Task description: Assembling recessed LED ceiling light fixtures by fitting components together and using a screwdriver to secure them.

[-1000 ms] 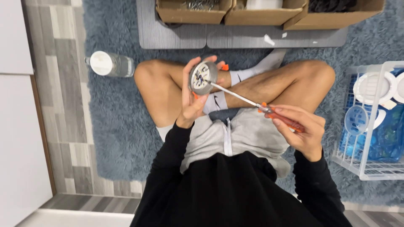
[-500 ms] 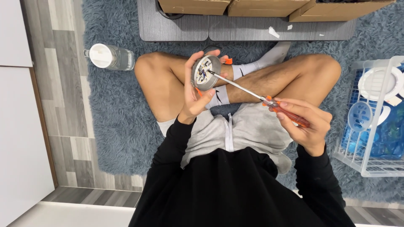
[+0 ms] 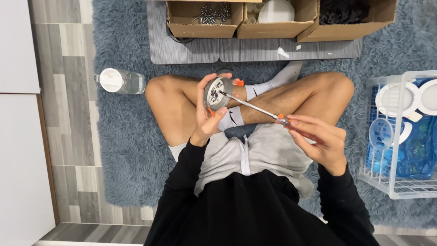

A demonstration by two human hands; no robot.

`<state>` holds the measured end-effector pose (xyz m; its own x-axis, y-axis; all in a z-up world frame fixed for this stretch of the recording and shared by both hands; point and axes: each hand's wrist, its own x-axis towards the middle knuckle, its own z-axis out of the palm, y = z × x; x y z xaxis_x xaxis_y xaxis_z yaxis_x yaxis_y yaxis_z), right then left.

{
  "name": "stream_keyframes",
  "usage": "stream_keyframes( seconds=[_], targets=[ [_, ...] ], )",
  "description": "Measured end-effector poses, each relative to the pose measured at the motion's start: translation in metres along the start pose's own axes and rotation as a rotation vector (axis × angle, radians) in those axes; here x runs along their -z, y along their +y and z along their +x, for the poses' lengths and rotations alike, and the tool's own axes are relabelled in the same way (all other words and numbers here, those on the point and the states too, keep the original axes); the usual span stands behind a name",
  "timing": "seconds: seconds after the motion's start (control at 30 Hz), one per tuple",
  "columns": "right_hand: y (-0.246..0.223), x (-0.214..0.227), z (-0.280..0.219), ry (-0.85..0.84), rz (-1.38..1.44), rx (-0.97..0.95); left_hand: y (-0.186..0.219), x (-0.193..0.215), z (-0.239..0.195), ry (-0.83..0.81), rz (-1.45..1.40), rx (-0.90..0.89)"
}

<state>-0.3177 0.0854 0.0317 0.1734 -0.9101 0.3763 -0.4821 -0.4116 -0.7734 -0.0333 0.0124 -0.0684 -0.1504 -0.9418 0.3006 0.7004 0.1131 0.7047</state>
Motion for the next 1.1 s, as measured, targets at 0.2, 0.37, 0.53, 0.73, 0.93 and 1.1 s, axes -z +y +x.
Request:
stream_keyframes(
  seconds=[0.2,0.37,0.53,0.73,0.93,1.1],
  targets=[
    [-0.015,-0.001,0.008,-0.059,-0.187,0.184,-0.003,0.015,-0.003,-0.041,0.16,0.047],
    [-0.011,-0.014,-0.002,0.012,-0.113,0.024,0.003,-0.001,0.003,-0.016,0.229,0.009],
    [-0.002,-0.019,-0.009,0.037,0.12,-0.274,0.009,-0.005,0.005,-0.031,0.285,-0.031],
    [-0.006,-0.025,-0.015,-0.192,-0.064,-0.256,0.014,-0.008,0.005,-0.128,0.215,0.008],
    [0.011,-0.047,-0.037,-0.053,-0.529,0.048,0.008,-0.005,0.013,-0.127,0.375,-0.097],
    [0.013,-0.046,-0.037,-0.136,0.212,-0.405,0.007,0.004,0.016,-0.144,0.395,-0.078]
  ],
)
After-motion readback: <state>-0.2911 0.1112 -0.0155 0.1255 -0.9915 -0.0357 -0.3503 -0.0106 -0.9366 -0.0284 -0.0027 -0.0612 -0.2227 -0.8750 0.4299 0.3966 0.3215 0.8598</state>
